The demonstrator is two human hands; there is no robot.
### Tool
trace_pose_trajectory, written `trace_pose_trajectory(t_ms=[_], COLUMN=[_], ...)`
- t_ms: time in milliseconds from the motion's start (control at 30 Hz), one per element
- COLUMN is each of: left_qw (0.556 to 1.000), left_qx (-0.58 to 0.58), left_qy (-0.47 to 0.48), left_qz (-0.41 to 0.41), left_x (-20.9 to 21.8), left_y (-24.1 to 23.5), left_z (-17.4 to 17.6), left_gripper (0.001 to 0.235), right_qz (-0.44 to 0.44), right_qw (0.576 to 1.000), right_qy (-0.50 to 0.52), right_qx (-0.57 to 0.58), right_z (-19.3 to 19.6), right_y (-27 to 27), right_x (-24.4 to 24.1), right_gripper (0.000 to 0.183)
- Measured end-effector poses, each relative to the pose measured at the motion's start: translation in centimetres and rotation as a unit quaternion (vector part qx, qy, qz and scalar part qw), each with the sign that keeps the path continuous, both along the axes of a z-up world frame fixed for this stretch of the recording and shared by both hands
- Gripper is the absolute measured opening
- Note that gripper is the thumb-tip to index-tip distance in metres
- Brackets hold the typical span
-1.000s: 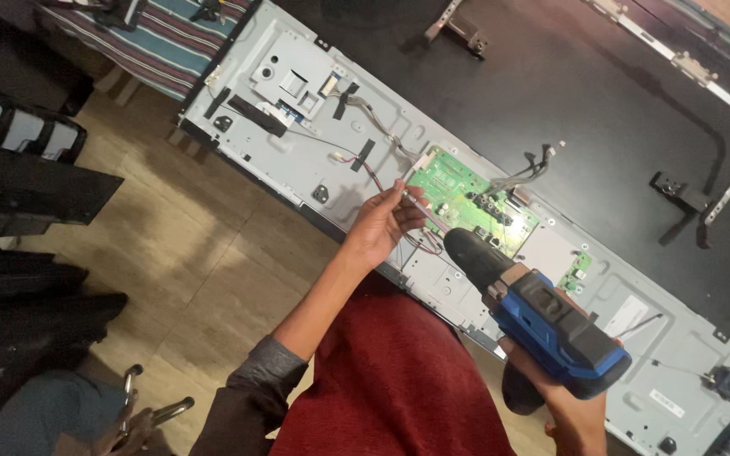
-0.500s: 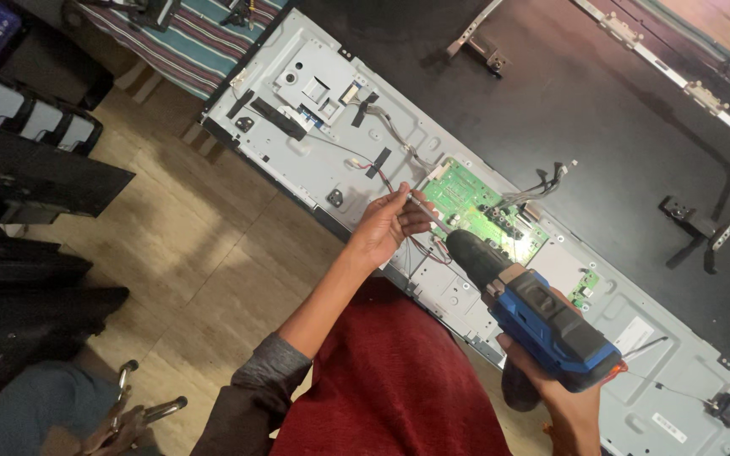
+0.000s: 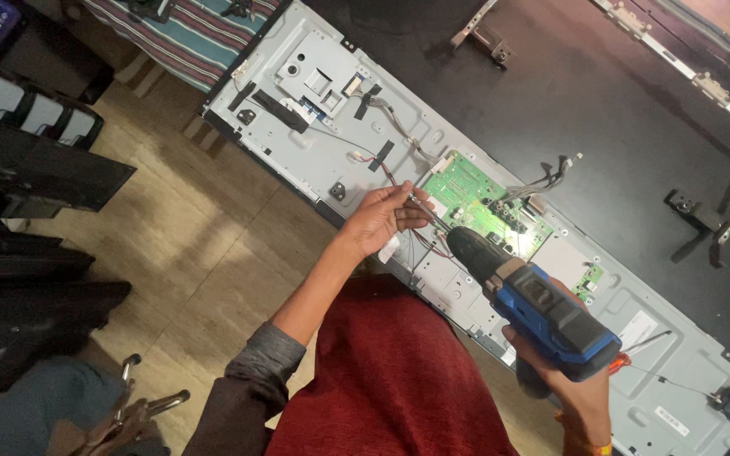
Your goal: The person uses a power drill to remove and install screws on the back panel of a television. They also connect ribbon cables to the internal circuit board and attach a metal bracket to the chassis.
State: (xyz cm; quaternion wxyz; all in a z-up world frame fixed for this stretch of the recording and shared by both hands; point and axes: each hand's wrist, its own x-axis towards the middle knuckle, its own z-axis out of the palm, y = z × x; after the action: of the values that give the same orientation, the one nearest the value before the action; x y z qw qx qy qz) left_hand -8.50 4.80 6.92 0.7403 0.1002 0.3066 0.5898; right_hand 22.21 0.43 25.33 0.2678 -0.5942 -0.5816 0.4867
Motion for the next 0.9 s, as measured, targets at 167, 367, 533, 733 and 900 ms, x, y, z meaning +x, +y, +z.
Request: trace_pose_trajectory(t_ms=[167,367,533,733,900], left_qw=[0.999,0.999,0.999,0.995,0.993], left_qx=[0.024,0.012,0.035,0.065,0.101], left_qy=[-0.016,-0.045,-0.041,-0.069,-0.058], left_qz=[-0.020,-0.007,0.004,-0.016,-0.025], left_x=[-0.4,1.0,1.6,0.9,0.1], left_y=[-0.1,-1.2,-1.4,-1.4,-1.1], left_z=[-0.6,-0.6,0.2,0.9,1.9], left_gripper=[0.030,0.034,0.033,0.033,0.033], right_qz=[-0.020,-0.028,-0.044,-0.049,-0.079], right_qw=[0.999,0.999,0.999,0.997,0.984], right_qy=[0.022,0.021,0.010,0.013,0.110], right_qx=[-0.021,-0.023,-0.021,-0.058,-0.116], right_z=[-0.7,-1.2,-2.0,-2.7,-2.6], right_y=[-0.2,-0.8,-1.1,-0.8,-0.5], right_x=[0.4,1.1,1.5,1.6,0.4], right_gripper=[0.081,0.075,0.074,0.058,0.046])
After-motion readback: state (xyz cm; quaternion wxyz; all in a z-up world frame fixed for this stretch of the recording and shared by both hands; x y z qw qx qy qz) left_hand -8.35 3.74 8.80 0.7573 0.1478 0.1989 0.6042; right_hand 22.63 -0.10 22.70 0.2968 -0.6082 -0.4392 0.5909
